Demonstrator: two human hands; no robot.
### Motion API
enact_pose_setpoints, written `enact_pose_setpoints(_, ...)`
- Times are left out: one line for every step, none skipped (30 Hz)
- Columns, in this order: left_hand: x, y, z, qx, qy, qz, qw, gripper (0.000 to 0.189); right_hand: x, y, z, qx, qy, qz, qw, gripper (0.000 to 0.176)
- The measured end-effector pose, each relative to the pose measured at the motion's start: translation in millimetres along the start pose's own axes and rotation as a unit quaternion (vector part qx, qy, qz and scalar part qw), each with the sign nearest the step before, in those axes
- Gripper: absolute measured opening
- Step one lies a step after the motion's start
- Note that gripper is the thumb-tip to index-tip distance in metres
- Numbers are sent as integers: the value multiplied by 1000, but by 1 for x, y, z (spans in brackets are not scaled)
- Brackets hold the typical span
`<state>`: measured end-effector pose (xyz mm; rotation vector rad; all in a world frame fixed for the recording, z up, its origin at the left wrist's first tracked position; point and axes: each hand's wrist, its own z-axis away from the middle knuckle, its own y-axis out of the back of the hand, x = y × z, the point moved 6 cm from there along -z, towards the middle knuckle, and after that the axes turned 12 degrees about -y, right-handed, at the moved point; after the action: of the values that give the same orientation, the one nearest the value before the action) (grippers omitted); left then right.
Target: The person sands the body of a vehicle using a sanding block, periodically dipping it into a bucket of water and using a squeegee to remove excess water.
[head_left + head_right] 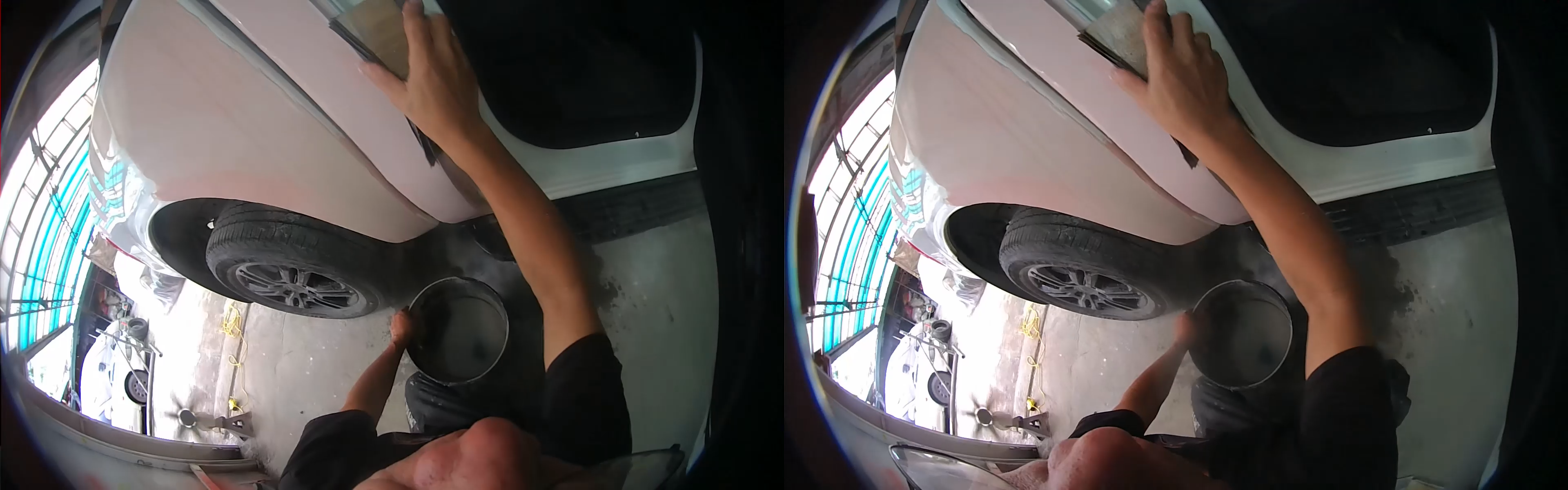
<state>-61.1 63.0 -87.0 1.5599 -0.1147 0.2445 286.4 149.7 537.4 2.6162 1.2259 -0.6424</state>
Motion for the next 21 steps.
enact_pose_setpoints(5, 14, 7, 5, 25, 24, 999, 51, 8, 3, 15, 11, 9, 4, 1000, 91)
enact_pose_setpoints(15, 25, 11, 12, 47, 53, 997, 51, 15, 6, 29, 23, 22, 10, 999, 91)
enact_pose_setpoints(24, 34, 13, 18, 68, 84, 994, 52, 25, 7, 43, 18, 20, 2, 1000, 90)
enact_pose_setpoints(27, 31, 12, 1, 63, 81, 995, 52, 35, 8, 58, 11, 19, -5, 1000, 90)
enact_pose_setpoints(26, 27, 10, -15, 59, 78, 995, 53, 38, 8, 63, 4, 19, -15, 1000, 90)
enact_pose_setpoints(23, 25, 11, -31, 55, 71, 995, 54, 28, 8, 51, 20, 26, -4, 999, 90)
enact_pose_setpoints(22, 24, 9, -30, 58, 80, 995, 55, 12, 5, 26, 38, 36, 5, 999, 90)
enact_pose_setpoints(20, 23, 8, -29, 62, 88, 994, 56, -5, -1, -2, 55, 44, 14, 997, 91)
enact_pose_setpoints(19, 21, 6, -31, 65, 95, 993, 58, -24, -12, -37, 70, 78, 5, 995, 91)
enact_pose_setpoints(20, 23, 6, -27, 62, 93, 993, 58, -40, -16, -65, 83, 110, -5, 991, 91)
enact_pose_setpoints(22, 27, 6, -23, 58, 91, 994, 59, -46, -11, -79, 46, 68, -13, 997, 89)
enact_pose_setpoints(25, 31, 11, -20, 56, 89, 994, 59, -51, -5, -87, 8, 24, -21, 999, 86)
enact_pose_setpoints(29, 37, 18, -20, 63, 90, 994, 59, -54, -3, -87, -30, -19, -27, 999, 84)
enact_pose_setpoints(35, 44, 19, -19, 65, 93, 993, 59, -48, -1, -67, 7, 11, -17, 1000, 84)
enact_pose_setpoints(42, 51, 18, -19, 65, 95, 993, 59, -24, -3, -31, 45, 43, -5, 998, 84)
enact_pose_setpoints(46, 54, 22, -34, 62, 91, 993, 58, -7, 0, -1, 79, 72, 8, 994, 84)
enact_pose_setpoints(47, 56, 27, -48, 62, 86, 993, 58, 1, 3, 16, 62, 58, 7, 996, 84)
enact_pose_setpoints(50, 59, 25, -57, 59, 82, 993, 57, 1, 10, 24, 49, 49, 5, 998, 83)
enact_pose_setpoints(52, 61, 25, -56, 62, 78, 993, 56, 2, 12, 26, 37, 38, 4, 999, 82)
enact_pose_setpoints(53, 63, 27, -55, 66, 72, 994, 56, 0, 6, 14, 46, 39, 5, 998, 83)
enact_pose_setpoints(55, 64, 24, -51, 70, 69, 994, 55, -17, -1, -19, 54, 43, 4, 998, 84)
